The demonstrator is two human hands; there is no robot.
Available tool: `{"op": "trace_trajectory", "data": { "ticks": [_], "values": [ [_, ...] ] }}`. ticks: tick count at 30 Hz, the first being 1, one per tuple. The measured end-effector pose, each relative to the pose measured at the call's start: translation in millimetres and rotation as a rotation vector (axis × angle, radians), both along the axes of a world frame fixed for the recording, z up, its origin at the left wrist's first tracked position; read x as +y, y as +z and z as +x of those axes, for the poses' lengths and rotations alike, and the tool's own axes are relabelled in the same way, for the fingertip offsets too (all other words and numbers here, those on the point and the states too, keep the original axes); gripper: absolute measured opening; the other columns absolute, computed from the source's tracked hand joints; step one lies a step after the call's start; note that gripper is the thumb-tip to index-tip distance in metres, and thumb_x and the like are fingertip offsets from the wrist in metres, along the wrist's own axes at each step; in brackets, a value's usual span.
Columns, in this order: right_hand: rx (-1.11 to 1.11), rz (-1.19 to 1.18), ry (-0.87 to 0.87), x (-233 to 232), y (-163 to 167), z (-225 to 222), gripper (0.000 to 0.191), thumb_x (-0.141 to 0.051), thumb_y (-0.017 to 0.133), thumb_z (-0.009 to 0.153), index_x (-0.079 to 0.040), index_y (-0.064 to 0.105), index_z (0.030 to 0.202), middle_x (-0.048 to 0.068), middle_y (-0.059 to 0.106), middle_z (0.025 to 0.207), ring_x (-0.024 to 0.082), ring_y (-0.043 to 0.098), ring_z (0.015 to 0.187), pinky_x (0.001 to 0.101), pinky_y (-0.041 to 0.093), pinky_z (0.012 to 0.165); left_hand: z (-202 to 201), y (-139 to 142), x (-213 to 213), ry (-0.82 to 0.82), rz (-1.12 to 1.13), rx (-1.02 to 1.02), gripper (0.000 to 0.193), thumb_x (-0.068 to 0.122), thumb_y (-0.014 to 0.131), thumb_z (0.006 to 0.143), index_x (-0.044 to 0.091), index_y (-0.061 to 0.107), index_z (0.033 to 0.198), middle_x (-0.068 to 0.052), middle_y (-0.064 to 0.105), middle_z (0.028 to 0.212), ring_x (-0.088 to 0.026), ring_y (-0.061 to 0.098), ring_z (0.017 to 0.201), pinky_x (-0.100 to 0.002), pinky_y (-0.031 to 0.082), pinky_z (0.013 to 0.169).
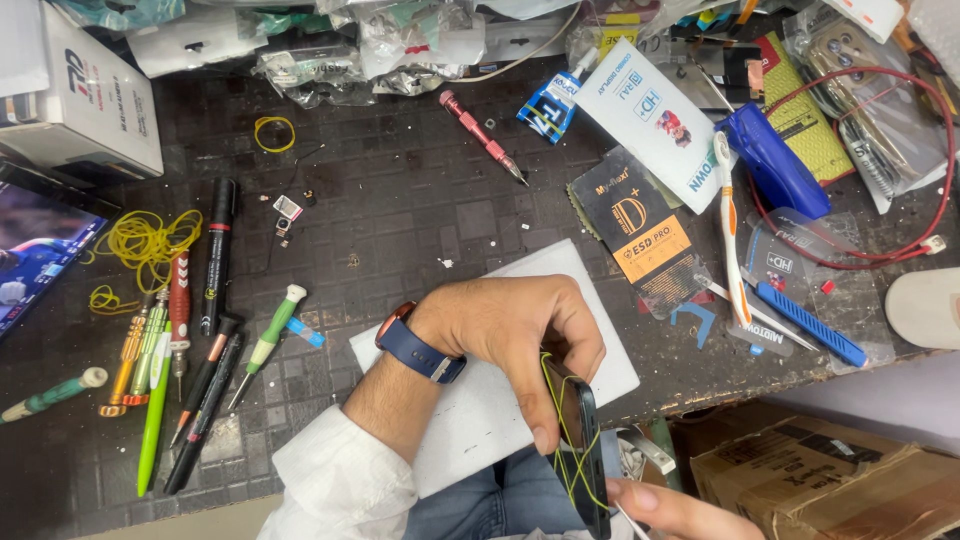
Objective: The person uses tweezers to carefully manipulate small components on a black rectangular electronic device with yellow grid lines. They repeatedly pick up and place tiny parts, occasionally using a white bottle to apply a substance to the device surface.
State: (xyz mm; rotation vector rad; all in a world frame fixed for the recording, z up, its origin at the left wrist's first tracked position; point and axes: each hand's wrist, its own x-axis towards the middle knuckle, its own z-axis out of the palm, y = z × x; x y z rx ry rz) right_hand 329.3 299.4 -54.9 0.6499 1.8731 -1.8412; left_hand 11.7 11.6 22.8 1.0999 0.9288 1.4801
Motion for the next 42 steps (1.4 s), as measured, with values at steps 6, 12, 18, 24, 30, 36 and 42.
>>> {"op": "trace_trajectory", "data": {
  "ticks": [6,12,18,24,30,36,42],
  "values": [
    [0.422,0.176,0.178,-4.7,19.0,-7.6,0.031,-0.005,0.058,0.101,0.0,0.063,0.132,0.024,0.068,0.097,0.018,0.059,0.074,0.03,0.051,0.069,0.3,3.1,-0.3,0.001,-0.008,0.017,0.034,0.015,0.097,0.063,0.005,0.065,0.071,0.0,0.065,0.069,-0.006,0.058,0.063,-0.024,0.041,0.056],
    [0.697,0.182,0.534,10.9,39.0,-37.8,0.029,-0.006,0.052,0.106,-0.004,0.058,0.134,0.029,0.062,0.139,0.035,0.068,0.124,0.0464,0.051,0.106,-0.2,6.0,-0.1,0.004,-0.007,0.029,0.035,0.016,0.097,0.063,0.005,0.065,0.071,0.0,0.064,0.069,-0.006,0.058,0.062,-0.024,0.041,0.055],
    [0.566,-0.312,0.584,25.6,75.3,-50.8,0.04,-0.002,0.046,0.11,0.005,0.051,0.148,0.038,0.047,0.152,0.052,0.047,0.145,0.0619,0.031,0.127,0.1,4.1,1.4,0.006,-0.031,0.017,0.034,0.016,0.097,0.063,0.005,0.065,0.07,0.001,0.064,0.067,-0.006,0.057,0.06,-0.023,0.04,0.053],
    [0.725,-0.084,0.598,37.4,4.9,-38.9,0.037,-0.001,0.052,0.109,0.001,0.052,0.146,0.032,0.054,0.148,0.047,0.057,0.138,0.0554,0.043,0.124,-1.4,1.4,1.4,-0.006,-0.037,0.006,0.037,0.016,0.096,0.067,0.006,0.061,0.071,0.003,0.061,0.069,-0.003,0.056,0.064,-0.024,0.042,0.055],
    [0.019,-0.774,0.236,56.1,34.4,-101.7,0.04,-0.004,0.047,0.098,0.019,0.052,0.132,0.048,0.05,0.137,0.054,0.06,0.133,0.0551,0.044,0.119,-1.4,3.2,3.0,0.004,0.033,0.02,0.041,0.013,0.097,0.071,0.003,0.057,0.068,0.002,0.058,0.066,-0.002,0.053,0.063,-0.024,0.041,0.06],
    [1.052,0.048,-0.55,-97.2,88.3,-141.9,0.018,-0.005,0.045,0.108,0.001,0.052,0.124,0.017,0.052,0.118,0.033,0.065,0.102,0.0484,0.058,0.08,-1.4,-0.6,2.3,-0.023,-0.059,-0.097,0.038,0.016,0.094,0.067,0.005,0.058,0.071,0.001,0.063,0.071,-0.006,0.061,0.064,-0.024,0.046,0.057],
    [0.889,-0.19,-0.736,-120.7,76.1,-169.7,0.021,0.002,0.042,0.108,-0.003,0.048,0.127,0.013,0.056,0.114,0.027,0.065,0.098,0.0416,0.057,0.076,-2.3,-4.1,0.0,0.022,0.051,-0.05,0.036,0.011,0.096,0.07,0.002,0.06,0.069,0.0,0.066,0.074,-0.006,0.06,0.069,-0.025,0.047,0.07]
  ]
}}
